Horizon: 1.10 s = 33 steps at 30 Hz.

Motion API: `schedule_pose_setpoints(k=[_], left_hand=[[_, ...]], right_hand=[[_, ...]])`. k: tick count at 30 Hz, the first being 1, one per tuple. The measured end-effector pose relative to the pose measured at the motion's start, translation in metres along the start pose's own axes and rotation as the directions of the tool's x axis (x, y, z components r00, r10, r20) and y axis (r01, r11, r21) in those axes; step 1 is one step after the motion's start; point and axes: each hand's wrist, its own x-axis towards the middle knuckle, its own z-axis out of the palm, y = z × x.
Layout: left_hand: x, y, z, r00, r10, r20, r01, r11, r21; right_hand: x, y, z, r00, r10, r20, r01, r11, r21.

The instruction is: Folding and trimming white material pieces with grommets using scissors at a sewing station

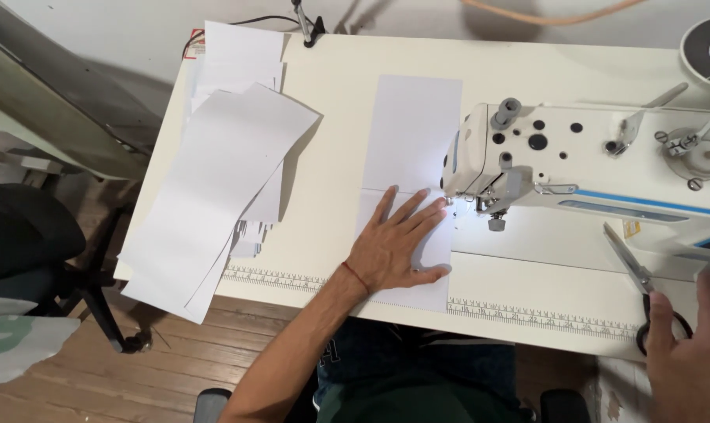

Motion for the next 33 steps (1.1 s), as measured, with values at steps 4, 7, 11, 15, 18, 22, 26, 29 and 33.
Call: schedule_pose_setpoints(k=[4,7,11,15,18,22,26,29,33], left_hand=[[0.000,0.001,-0.001,1.000,-0.004,-0.001,0.004,1.000,-0.001],[0.001,0.003,-0.002,0.998,0.016,-0.053,-0.016,1.000,-0.002],[0.003,0.002,-0.002,0.998,0.021,-0.055,-0.021,1.000,-0.006],[0.001,0.004,-0.001,0.998,0.025,-0.062,-0.027,0.999,-0.023],[0.003,0.002,-0.002,0.998,0.020,-0.063,-0.020,1.000,-0.013],[0.003,0.003,-0.004,0.998,0.023,-0.061,-0.024,1.000,-0.015],[0.005,0.004,-0.006,0.998,0.032,-0.062,-0.032,0.999,-0.001],[0.008,0.003,-0.008,0.997,0.030,-0.069,-0.029,0.999,0.014],[0.007,0.004,-0.006,0.998,0.020,-0.052,-0.019,1.000,0.011]], right_hand=[[-0.048,0.022,0.024,0.987,0.079,-0.140,-0.084,0.996,-0.032],[-0.079,0.063,0.042,0.995,-0.045,-0.093,0.032,0.990,-0.136],[-0.082,0.044,0.038,1.000,0.002,0.015,0.001,0.979,-0.205],[-0.039,-0.009,0.030,0.988,-0.137,0.068,0.138,0.990,-0.021],[0.008,-0.018,0.055,0.963,-0.243,0.113,0.235,0.969,0.077],[0.054,-0.021,0.094,0.953,-0.296,0.066,0.304,0.929,-0.209],[0.060,-0.050,0.088,0.963,-0.220,0.155,0.264,0.883,-0.388],[0.046,-0.052,0.067,0.959,-0.276,-0.060,0.274,0.961,-0.043],[0.005,-0.024,0.034,0.954,-0.184,-0.235,0.181,0.983,-0.034]])
